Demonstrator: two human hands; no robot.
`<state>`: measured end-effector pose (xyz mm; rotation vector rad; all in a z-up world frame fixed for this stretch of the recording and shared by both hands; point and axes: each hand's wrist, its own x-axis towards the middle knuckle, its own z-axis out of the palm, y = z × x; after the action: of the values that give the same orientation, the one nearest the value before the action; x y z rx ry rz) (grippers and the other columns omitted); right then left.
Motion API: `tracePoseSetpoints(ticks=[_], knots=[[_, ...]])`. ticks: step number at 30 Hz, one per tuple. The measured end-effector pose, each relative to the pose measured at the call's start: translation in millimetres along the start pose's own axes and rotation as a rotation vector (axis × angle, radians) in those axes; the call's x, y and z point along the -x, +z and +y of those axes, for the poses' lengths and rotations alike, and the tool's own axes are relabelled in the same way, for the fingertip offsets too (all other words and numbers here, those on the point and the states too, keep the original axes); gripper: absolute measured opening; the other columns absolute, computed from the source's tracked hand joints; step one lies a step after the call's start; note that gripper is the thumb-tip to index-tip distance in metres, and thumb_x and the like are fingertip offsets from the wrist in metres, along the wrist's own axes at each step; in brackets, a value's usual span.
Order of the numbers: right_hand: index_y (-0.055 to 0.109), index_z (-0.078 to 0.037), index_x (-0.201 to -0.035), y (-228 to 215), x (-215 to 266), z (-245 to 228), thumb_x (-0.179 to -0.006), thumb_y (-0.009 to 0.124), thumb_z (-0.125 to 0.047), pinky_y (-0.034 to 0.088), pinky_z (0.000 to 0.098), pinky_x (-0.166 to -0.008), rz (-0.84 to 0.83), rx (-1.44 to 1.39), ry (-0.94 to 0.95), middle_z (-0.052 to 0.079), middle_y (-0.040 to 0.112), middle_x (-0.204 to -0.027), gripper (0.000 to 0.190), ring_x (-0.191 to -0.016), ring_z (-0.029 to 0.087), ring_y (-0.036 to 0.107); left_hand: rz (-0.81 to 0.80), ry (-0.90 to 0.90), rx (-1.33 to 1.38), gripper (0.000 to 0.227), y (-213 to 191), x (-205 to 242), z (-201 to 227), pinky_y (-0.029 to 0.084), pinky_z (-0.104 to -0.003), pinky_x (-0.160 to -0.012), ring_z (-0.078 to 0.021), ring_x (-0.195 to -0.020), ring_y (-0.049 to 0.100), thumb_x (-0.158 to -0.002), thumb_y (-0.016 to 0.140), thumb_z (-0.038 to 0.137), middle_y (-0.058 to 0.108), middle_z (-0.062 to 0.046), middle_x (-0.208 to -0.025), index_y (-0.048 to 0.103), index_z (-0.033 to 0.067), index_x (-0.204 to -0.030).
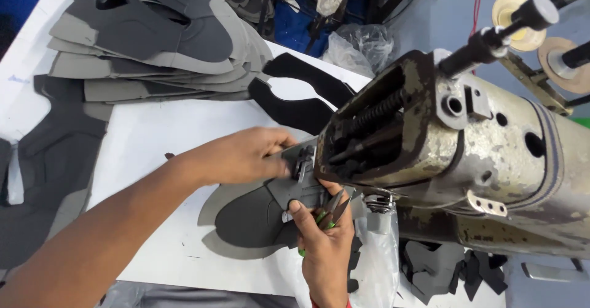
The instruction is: The person uses a sewing machine to stitch together gray and black synthetic shoe components. They guide the material under the needle, aligning the edges, and then cut the thread with a small tool before moving the finished piece aside and picking up the next one.
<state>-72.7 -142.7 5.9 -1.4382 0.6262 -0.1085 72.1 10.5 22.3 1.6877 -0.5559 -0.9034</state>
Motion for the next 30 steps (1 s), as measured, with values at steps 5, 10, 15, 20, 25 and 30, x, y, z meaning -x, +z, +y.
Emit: tracePoseSetpoints(ticks=[5,10,15,20,25,30], knots=[[0.059,-0.007,-0.131,1,1,-1,-0.084,0.076,-0.005,0.033,0.0208,-0.041,-0.04,-0.103,-0.041,-0.001,0.063,-0.068,0.05,-0.047,0.003,0.046,0.035,0.011,-0.076,0.068,5,15,-6,0.047,-0.033,-0.099,-0.0154,-0.114,0.066,-0.075,0.085,0.022,0.071,-0.008,-0.12,0.055,0.0072,-0.134],[0.064,-0.007,-0.133,-18,-9,-4,-0.084,0.074,-0.008,0.036,0.0218,-0.041,-0.058,0.141,-0.037,0.001,0.073,-0.068,0.05,-0.045,0.005,0.048,0.01,0.049,-0.054,0.072,5,12,-8,0.051,-0.036,-0.1,-0.02,-0.116,0.069,-0.072,0.085,0.024,0.073,-0.01,-0.121,0.057,0.0068,-0.135],[0.07,-0.006,-0.131,-24,-14,3,-0.084,0.078,-0.012,0.035,0.0211,-0.042,-0.012,0.299,-0.194,-0.004,0.059,-0.065,0.048,-0.049,0.003,0.046,-0.015,-0.059,-0.037,0.072,2,10,3,0.05,-0.035,-0.1,-0.0176,-0.115,0.068,-0.071,0.084,0.019,0.074,-0.008,-0.121,0.056,0.0101,-0.137],[0.072,-0.007,-0.126,-15,-13,-8,-0.085,0.079,-0.016,0.033,0.0216,-0.042,0.058,0.369,-0.187,-0.002,0.056,-0.062,0.043,-0.049,0.004,0.044,-0.069,0.143,0.099,0.067,-7,-8,-19,0.049,-0.036,-0.104,-0.0169,-0.121,0.064,-0.075,0.082,0.009,0.071,-0.007,-0.127,0.057,0.0056,-0.137],[0.076,-0.003,-0.105,-39,2,27,-0.087,0.077,-0.013,0.037,0.0221,-0.043,0.122,0.304,-0.179,0.0,0.064,-0.063,0.021,-0.05,0.004,0.053,-0.096,0.082,0.178,0.061,-13,-13,-10,0.051,-0.034,-0.104,-0.0149,-0.115,0.067,-0.076,0.077,0.004,0.073,-0.006,-0.121,0.06,0.0064,-0.135],[0.075,0.003,-0.092,-82,10,130,-0.091,0.073,-0.018,0.029,0.027,-0.034,-0.074,0.038,0.143,0.011,0.063,-0.057,0.022,-0.037,0.009,0.043,-0.048,0.062,0.135,0.048,-16,-12,2,0.053,-0.033,-0.1,-0.0139,-0.11,0.069,-0.08,0.076,0.007,0.076,-0.005,-0.116,0.062,0.0051,-0.126]])
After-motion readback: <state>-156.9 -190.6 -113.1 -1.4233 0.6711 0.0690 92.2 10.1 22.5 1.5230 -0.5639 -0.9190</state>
